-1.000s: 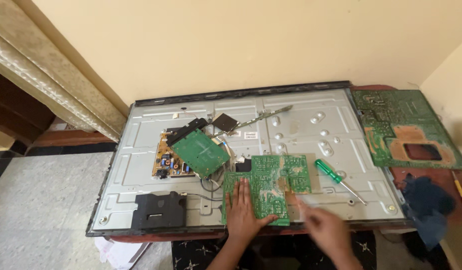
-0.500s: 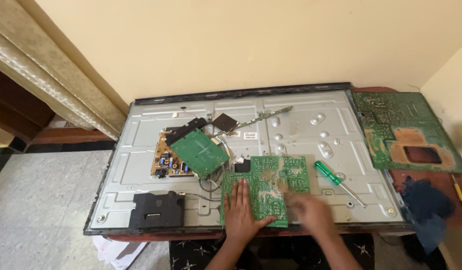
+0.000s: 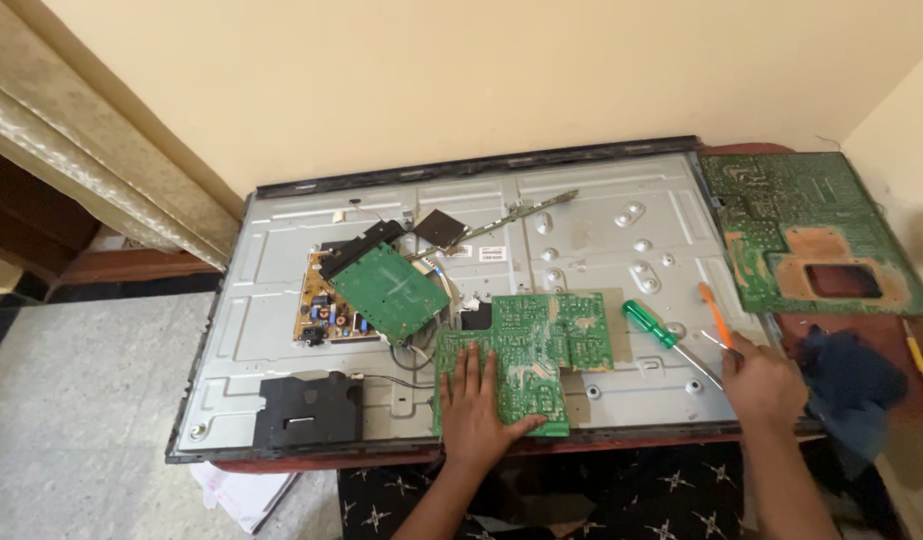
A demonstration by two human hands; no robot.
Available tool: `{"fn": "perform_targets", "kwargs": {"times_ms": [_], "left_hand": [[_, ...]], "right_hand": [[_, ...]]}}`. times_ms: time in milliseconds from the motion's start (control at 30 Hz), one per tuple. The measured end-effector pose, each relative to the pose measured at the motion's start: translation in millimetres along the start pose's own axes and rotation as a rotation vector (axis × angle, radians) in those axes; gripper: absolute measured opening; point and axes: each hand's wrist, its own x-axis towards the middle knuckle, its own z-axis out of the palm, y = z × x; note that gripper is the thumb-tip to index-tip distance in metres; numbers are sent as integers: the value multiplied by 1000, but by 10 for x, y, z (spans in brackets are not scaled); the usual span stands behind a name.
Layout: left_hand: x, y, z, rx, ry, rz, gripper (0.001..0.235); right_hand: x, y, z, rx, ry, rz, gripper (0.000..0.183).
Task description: The person scrapes a green circuit board with a small metal tool to remove residue. They repeatedly scrape different areas of the board and occasionally wipe the tool on a cloth.
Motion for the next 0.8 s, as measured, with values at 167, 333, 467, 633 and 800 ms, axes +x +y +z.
{"fn": "perform_targets", "kwargs": {"times_ms": [167,333,467,633,800], "left_hand": [[-1,3,-19,15,8,7,127],[12,-30,64,14,13,21,128],[9,-59,139,28,82,75,121],[-27,-82,171,3,138,100,113],[1,-51,99,-39,21,47,116]], "right_hand": [[-108,-170,-249,375,182,71,21],[-662,-1181,-509,1130,-302,184,51],[-903,-1791,-568,1127,-570,383,41],[-871,-1834,-625,1462,-535,226,34],[-848,-1737,-620,1207,-408,106,22]]}}
